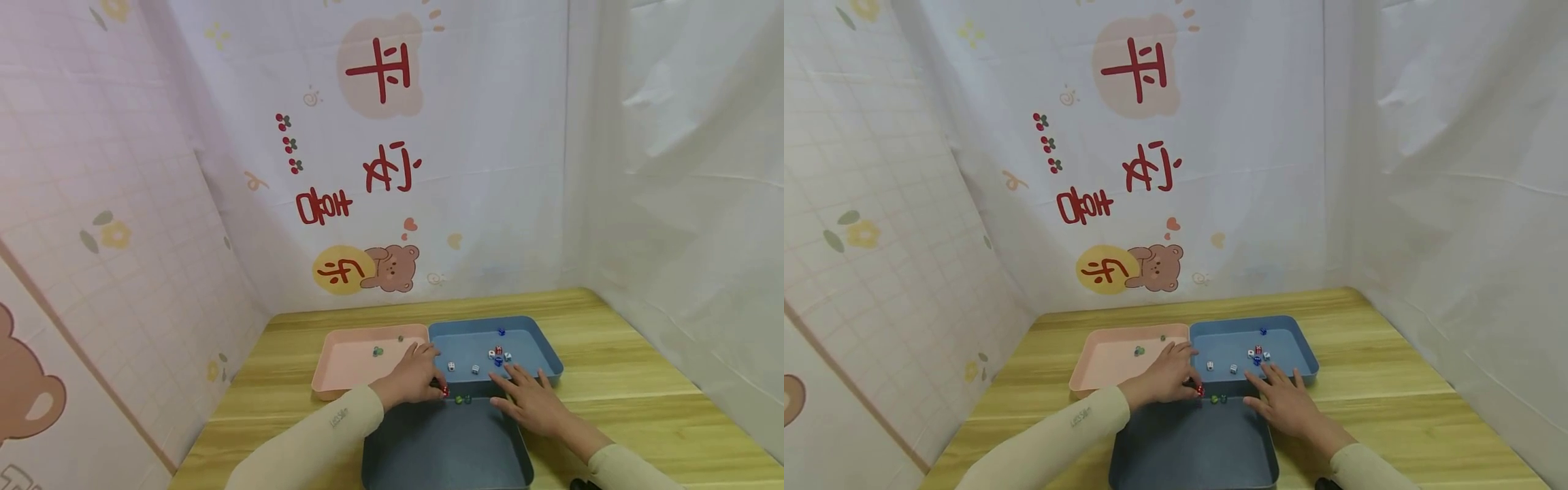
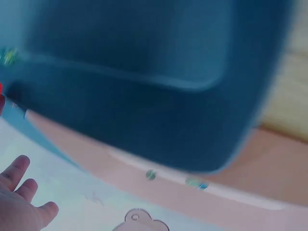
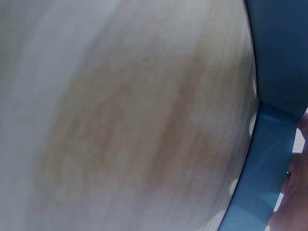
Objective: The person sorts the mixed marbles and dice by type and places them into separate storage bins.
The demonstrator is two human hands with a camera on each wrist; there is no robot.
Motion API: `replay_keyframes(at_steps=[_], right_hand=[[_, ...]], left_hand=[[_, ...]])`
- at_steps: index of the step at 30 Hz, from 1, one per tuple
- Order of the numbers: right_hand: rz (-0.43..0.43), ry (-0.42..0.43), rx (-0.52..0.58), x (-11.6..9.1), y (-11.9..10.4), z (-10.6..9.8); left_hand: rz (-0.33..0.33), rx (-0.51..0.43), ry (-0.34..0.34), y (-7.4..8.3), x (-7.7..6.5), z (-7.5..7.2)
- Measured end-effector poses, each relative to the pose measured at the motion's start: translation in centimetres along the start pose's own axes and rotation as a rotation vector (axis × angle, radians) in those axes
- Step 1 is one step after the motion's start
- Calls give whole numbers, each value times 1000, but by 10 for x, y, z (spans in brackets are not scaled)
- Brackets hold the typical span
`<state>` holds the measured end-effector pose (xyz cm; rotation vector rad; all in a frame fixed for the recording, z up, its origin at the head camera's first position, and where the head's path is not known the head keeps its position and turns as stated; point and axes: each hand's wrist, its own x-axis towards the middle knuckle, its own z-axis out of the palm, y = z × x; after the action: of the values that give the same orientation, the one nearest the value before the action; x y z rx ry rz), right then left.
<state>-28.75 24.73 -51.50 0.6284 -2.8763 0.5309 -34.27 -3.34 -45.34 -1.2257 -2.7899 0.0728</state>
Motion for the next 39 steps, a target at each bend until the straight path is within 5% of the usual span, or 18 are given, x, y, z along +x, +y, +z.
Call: replay_keyframes(at_steps=[6,14,22,28,39], right_hand=[[14,-6,-14,-1,-7,-1],[30,-13,-6,-3,-14,0],[23,-8,-7,-1,-12,0],[22,1,-11,-1,-10,0],[6,18,-26,-2,-12,-3]], left_hand=[[-99,-59,42,-6,20,-18],[-220,-87,37,-12,30,-21],[-153,-182,-31,-25,-3,-19],[-89,-207,-13,-28,-12,-16],[59,-66,-24,25,9,1]])
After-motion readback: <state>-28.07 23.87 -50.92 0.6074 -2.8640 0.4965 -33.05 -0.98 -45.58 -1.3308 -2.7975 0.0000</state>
